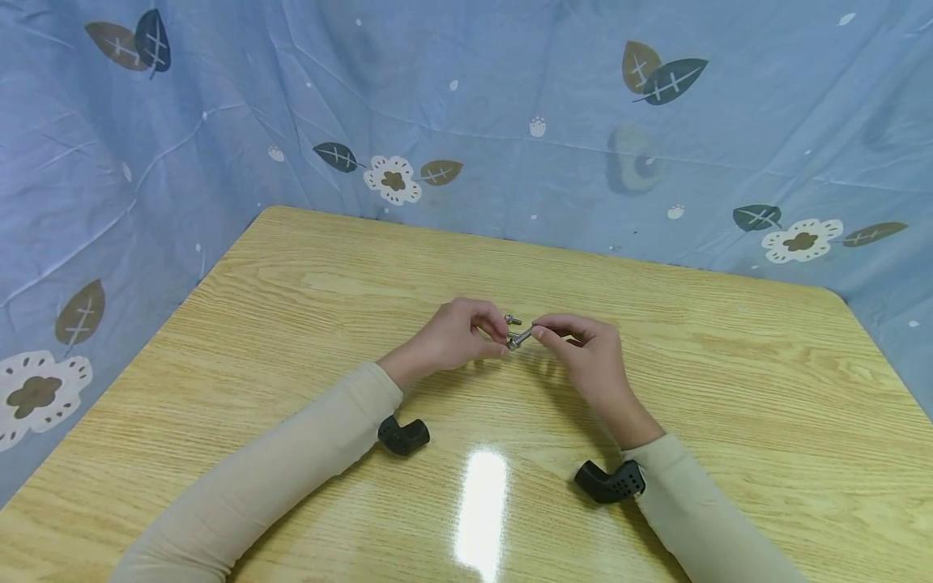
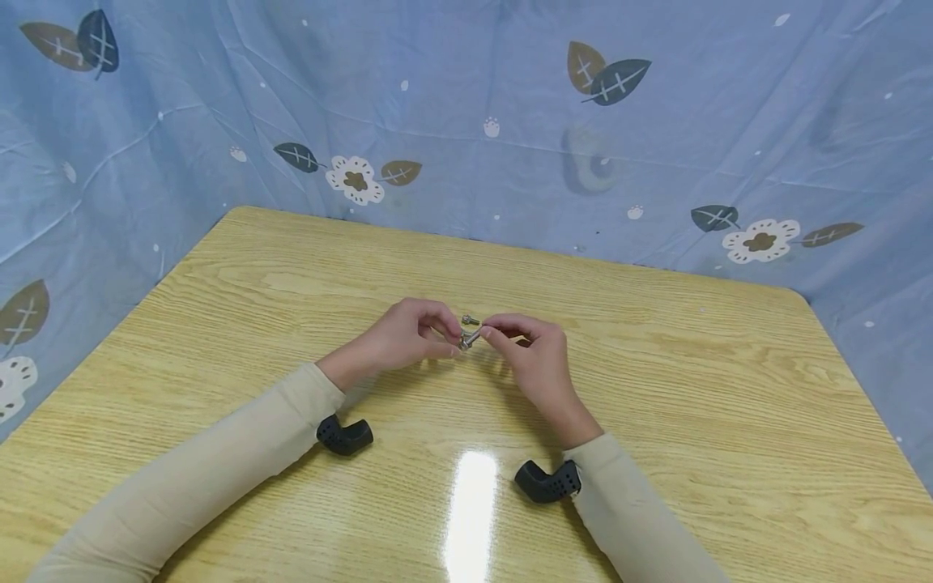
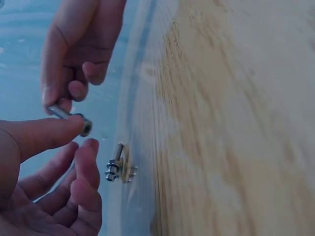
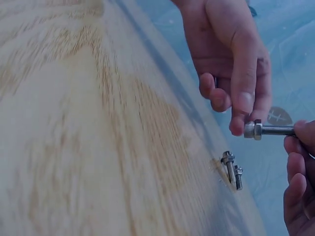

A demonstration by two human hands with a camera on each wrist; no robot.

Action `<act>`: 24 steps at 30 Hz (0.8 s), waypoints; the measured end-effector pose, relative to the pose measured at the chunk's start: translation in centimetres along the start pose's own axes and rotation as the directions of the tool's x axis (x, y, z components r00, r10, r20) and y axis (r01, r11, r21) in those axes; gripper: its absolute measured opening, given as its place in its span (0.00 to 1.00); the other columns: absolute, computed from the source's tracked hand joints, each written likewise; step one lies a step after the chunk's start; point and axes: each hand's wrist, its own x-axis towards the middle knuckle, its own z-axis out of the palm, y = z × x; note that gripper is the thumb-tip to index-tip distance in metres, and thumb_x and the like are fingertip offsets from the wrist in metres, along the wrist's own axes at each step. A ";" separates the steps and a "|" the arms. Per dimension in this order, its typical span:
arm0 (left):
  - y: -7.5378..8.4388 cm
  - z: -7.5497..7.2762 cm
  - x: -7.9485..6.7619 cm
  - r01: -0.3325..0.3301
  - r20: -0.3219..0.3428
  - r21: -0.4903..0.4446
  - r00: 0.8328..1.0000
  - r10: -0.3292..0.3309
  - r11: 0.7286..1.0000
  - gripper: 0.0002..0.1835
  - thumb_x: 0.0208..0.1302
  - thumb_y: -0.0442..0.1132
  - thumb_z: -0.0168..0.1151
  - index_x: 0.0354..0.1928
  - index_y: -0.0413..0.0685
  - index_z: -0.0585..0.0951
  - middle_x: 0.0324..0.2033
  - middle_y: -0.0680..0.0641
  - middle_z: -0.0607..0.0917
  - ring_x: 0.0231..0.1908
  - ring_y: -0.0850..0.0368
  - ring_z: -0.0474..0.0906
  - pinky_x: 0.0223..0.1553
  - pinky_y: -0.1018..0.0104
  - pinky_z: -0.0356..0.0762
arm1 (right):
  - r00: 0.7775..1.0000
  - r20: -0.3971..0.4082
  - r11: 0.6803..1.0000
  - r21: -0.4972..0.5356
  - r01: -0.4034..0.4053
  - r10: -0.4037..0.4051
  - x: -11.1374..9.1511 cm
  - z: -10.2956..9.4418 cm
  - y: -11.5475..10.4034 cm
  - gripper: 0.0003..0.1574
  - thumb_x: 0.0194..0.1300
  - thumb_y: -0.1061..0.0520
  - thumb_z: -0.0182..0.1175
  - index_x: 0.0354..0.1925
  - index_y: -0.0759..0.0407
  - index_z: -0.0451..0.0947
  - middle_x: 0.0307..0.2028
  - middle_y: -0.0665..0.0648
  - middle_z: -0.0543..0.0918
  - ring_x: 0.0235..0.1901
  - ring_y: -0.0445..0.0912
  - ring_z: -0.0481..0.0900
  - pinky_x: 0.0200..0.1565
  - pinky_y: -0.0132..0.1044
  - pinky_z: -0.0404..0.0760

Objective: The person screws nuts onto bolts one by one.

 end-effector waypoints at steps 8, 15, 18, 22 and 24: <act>0.1 0.1 0.1 0.066 0.009 -0.166 0.998 -0.066 0.984 0.07 0.59 0.37 0.69 0.39 0.49 0.82 0.35 0.49 0.86 0.32 0.50 0.83 0.34 0.61 0.81 | 1.000 -0.023 0.997 0.078 -0.005 0.007 -0.1 0.1 -0.2 0.21 0.64 0.47 0.65 0.47 0.61 0.84 0.39 0.40 0.85 0.40 0.39 0.80 0.38 0.30 0.77; 0.2 0.1 0.1 0.078 0.007 -0.203 0.997 -0.078 0.976 0.07 0.60 0.37 0.69 0.39 0.50 0.82 0.37 0.49 0.86 0.34 0.48 0.84 0.34 0.59 0.81 | 0.999 -0.013 0.992 0.124 -0.038 0.040 -0.1 0.0 -0.2 0.22 0.65 0.47 0.63 0.48 0.62 0.82 0.38 0.40 0.84 0.38 0.40 0.77 0.37 0.32 0.76; 0.1 0.0 0.1 0.065 -0.014 -0.174 0.998 -0.068 0.983 0.07 0.60 0.38 0.69 0.40 0.52 0.83 0.38 0.50 0.85 0.33 0.48 0.84 0.31 0.59 0.79 | 0.999 0.004 0.992 0.115 -0.045 0.045 0.0 -0.1 -0.2 0.23 0.66 0.47 0.63 0.49 0.64 0.82 0.38 0.40 0.84 0.38 0.40 0.77 0.37 0.33 0.77; 0.0 -0.1 0.1 0.050 -0.045 -0.115 0.997 -0.056 0.992 0.07 0.60 0.38 0.69 0.39 0.52 0.82 0.39 0.51 0.85 0.30 0.49 0.83 0.26 0.63 0.76 | 0.998 0.040 0.998 0.039 -0.047 0.045 0.2 -0.4 -0.3 0.19 0.65 0.46 0.63 0.47 0.59 0.83 0.39 0.44 0.84 0.38 0.41 0.77 0.36 0.35 0.77; 0.0 -0.2 0.1 0.039 -0.056 -0.083 0.997 -0.044 0.996 0.06 0.60 0.38 0.69 0.39 0.52 0.82 0.39 0.51 0.85 0.28 0.50 0.81 0.25 0.65 0.75 | 0.998 0.058 0.999 -0.011 -0.037 0.037 0.3 -0.6 -0.2 0.17 0.65 0.46 0.63 0.45 0.56 0.84 0.40 0.48 0.84 0.37 0.42 0.78 0.35 0.35 0.76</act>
